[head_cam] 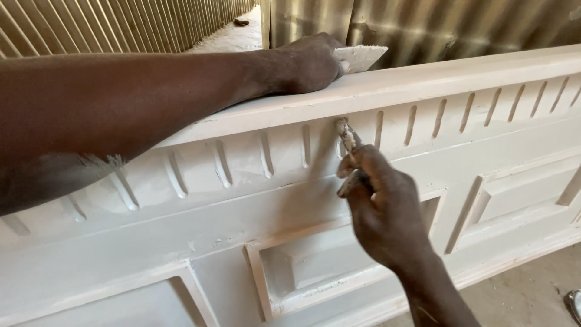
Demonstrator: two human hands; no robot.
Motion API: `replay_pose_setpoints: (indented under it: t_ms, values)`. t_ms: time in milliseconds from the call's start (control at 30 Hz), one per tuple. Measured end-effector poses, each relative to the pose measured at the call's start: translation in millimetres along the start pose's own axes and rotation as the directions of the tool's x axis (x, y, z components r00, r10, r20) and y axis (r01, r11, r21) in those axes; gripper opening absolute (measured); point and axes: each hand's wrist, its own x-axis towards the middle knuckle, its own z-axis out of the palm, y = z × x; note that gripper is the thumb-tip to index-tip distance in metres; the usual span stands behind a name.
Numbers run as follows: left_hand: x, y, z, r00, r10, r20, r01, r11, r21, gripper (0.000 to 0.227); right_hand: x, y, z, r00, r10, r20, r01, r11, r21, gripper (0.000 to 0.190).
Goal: Applying and smoothing putty into the decorative grooves of a wooden furniture piece to prepare it for finishing.
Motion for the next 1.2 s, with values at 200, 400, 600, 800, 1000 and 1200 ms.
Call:
replay_pose_setpoints:
  t_ms: [200, 400, 600, 800, 1000, 1200]
  values:
    - [-3.1, 5.3, -0.7, 0.999, -0.035, -0.013, 0.035, 0.999, 0.023, 0.035, 0.1, -14.6, 10.4, 0.979, 0.187, 0.079, -0.189, 0.982, 0.022, 0.024]
    - [5.8, 0.6, 1.7, 0.999, -0.032, -0.021, 0.033, 0.998, 0.046, 0.054, 3.3, -32.6, 1.7, 0.946, 0.315, 0.077, -0.318, 0.947, 0.045, 0.03]
    - [2.1, 3.8, 1.4, 0.998, -0.054, -0.019, 0.055, 0.996, 0.068, 0.056, -12.0, -7.6, 16.7, 0.993, 0.115, 0.02, -0.112, 0.986, -0.126, 0.038]
    - [-0.7, 5.4, 0.5, 1.0, -0.029, -0.009, 0.029, 1.0, 0.007, 0.044, -26.8, 10.4, 25.7, 0.999, 0.039, -0.006, -0.04, 0.986, -0.164, 0.037]
    - [5.9, -0.4, 1.0, 1.0, 0.002, -0.016, -0.001, 0.999, 0.044, 0.045, -28.8, 9.5, 20.0, 0.978, 0.209, -0.002, -0.202, 0.942, -0.268, 0.034]
    - [6.0, 1.0, 1.3, 1.0, -0.008, -0.013, 0.009, 1.0, 0.024, 0.052, -32.6, 22.4, 38.4, 0.998, 0.026, -0.055, -0.036, 0.979, -0.2, 0.036]
